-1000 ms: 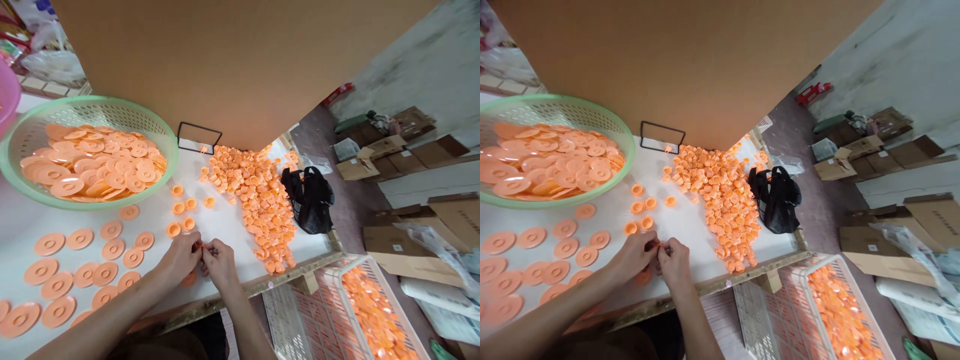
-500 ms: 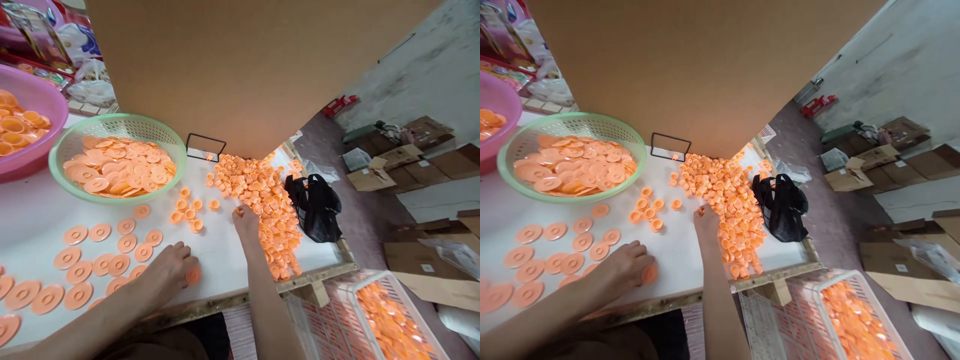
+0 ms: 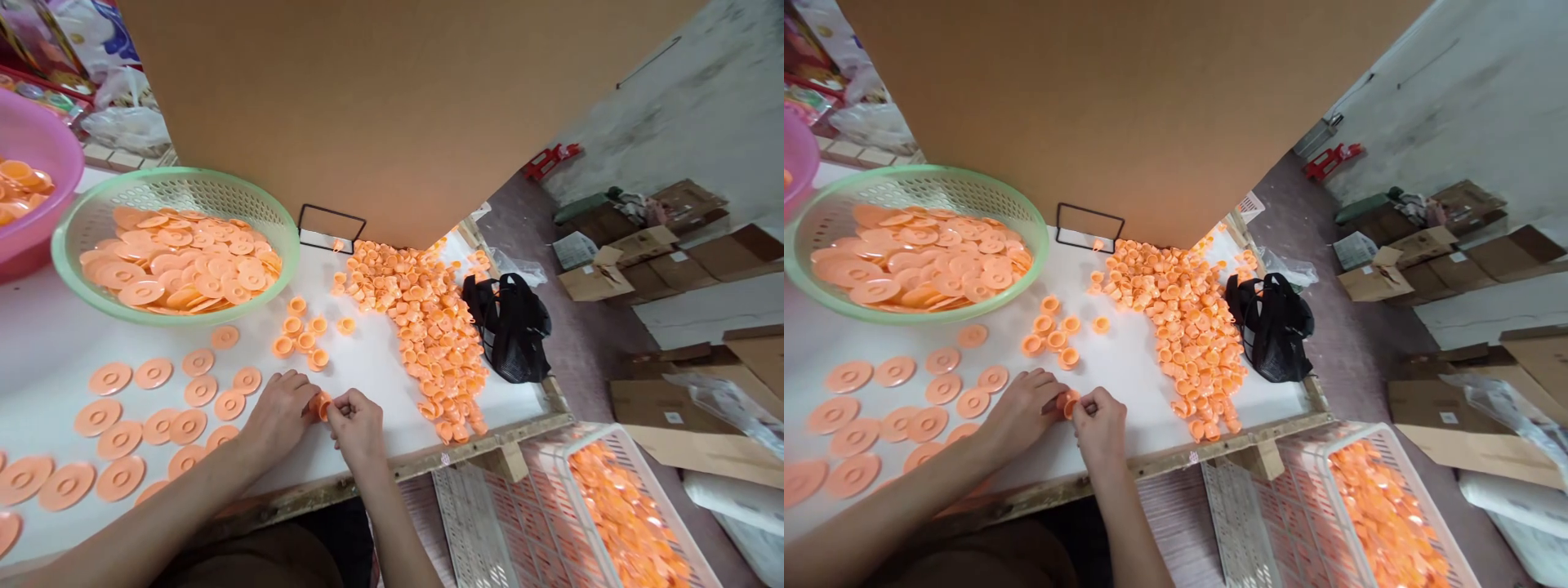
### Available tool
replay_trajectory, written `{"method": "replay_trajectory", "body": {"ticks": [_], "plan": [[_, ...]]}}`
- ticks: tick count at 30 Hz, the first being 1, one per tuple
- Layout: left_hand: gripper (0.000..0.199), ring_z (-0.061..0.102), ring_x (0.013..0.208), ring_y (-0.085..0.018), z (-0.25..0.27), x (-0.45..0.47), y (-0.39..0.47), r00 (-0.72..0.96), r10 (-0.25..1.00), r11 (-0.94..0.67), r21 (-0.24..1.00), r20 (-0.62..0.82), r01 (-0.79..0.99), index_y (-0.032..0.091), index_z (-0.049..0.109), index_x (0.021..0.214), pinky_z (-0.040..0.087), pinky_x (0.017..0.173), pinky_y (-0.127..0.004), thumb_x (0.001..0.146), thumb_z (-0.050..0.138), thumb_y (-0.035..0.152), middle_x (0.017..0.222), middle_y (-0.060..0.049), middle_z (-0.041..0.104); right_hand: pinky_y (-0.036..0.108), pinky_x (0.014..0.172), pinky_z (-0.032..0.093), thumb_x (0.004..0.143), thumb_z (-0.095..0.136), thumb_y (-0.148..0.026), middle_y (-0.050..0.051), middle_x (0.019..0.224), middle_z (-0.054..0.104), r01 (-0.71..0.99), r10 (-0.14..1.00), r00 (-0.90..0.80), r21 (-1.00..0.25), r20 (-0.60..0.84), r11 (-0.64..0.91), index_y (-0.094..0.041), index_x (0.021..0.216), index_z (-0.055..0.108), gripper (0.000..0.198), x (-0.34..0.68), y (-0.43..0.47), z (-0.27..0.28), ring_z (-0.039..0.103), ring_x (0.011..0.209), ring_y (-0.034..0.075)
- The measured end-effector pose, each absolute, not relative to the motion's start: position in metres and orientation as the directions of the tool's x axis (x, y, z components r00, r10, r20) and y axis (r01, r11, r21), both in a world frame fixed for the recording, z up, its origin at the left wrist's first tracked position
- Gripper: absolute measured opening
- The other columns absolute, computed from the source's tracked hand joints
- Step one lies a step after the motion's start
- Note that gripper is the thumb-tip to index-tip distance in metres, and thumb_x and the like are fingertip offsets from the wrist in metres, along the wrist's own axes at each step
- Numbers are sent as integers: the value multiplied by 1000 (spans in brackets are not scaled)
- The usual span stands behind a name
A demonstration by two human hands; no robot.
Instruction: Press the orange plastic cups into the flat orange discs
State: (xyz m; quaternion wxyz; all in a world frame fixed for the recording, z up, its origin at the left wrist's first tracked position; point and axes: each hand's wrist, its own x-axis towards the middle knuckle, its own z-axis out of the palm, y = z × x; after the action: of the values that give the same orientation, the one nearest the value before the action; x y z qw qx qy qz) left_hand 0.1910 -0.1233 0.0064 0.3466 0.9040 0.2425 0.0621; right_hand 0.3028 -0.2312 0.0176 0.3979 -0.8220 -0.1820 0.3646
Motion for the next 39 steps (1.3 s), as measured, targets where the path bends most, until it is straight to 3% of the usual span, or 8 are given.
{"method": "replay_trajectory", "body": {"ticks": [3, 9, 13, 19, 33, 34, 37, 39], "plan": [[9, 54, 88, -22, 9, 190, -121, 884, 460, -627, 675, -81, 388, 20, 69, 87, 36, 77, -36, 85, 60, 21, 84, -5, 64, 17, 35, 37, 68, 54, -24, -5, 45, 52, 138, 617, 693, -771, -374, -622, -21, 62, 55, 7, 302, -226, 16, 50, 40, 10], [12, 54, 88, -22, 14, 189, -119, 886, 452, -622, 678, -99, 393, 19, 67, 80, 37, 77, -34, 84, 57, 14, 84, -4, 64, 19, 30, 34, 69, 54, -26, -6, 47, 52, 17, 569, 666, -753, -482, -658, -21, 66, 54, 6, 306, -224, 18, 50, 36, 12], [12, 55, 86, -22, 17, 191, -116, 876, 463, -594, 688, -133, 418, 19, 67, 80, 37, 77, -34, 82, 56, 15, 81, -4, 65, 21, 40, 40, 75, 52, -28, -4, 50, 54, 185, 645, 683, -773, -343, -607, -22, 65, 53, 12, 301, -225, 17, 54, 44, 13], [12, 58, 71, -16, 30, 202, -105, 802, 480, -302, 792, -355, 531, 20, 68, 84, 38, 64, -26, 76, 59, 21, 76, -1, 66, 24, 56, 44, 75, 52, -20, -2, 60, 62, 359, 706, 665, -724, -245, -589, -23, 64, 53, 12, 304, -222, 22, 60, 56, 14], [14, 58, 67, -17, 17, 209, -115, 709, 608, -342, 688, -358, 641, 19, 56, 67, 36, 61, -25, 79, 52, 25, 69, -2, 65, 23, 43, 46, 80, 53, -29, -2, 57, 61, 98, 681, 542, -768, -493, -633, -20, 79, 66, 16, 329, -228, 16, 57, 45, 14], [15, 58, 67, -16, 18, 207, -112, 700, 627, -327, 700, -342, 635, 20, 58, 68, 37, 61, -25, 80, 51, 26, 69, -1, 66, 25, 47, 48, 80, 53, -30, 0, 62, 64, 164, 688, 567, -757, -452, -633, -19, 81, 68, 18, 345, -231, 22, 59, 49, 15], [20, 58, 61, -15, 22, 193, -99, 647, 701, -250, 747, -299, 616, 21, 65, 84, 39, 60, -25, 83, 52, 35, 65, 0, 65, 32, 73, 52, 81, 54, -22, 9, 104, 66, 501, 598, 802, -566, 18, -655, -19, 101, 68, 24, 399, -239, 37, 64, 76, 18], [27, 58, 59, -15, 25, 176, -90, 622, 734, -243, 749, -272, 616, 21, 66, 98, 40, 59, -26, 84, 50, 38, 63, 1, 64, 37, 78, 50, 78, 58, -19, 12, 110, 62, 551, 570, 816, -435, 101, -712, -18, 100, 67, 24, 428, -239, 39, 63, 82, 21]]}}
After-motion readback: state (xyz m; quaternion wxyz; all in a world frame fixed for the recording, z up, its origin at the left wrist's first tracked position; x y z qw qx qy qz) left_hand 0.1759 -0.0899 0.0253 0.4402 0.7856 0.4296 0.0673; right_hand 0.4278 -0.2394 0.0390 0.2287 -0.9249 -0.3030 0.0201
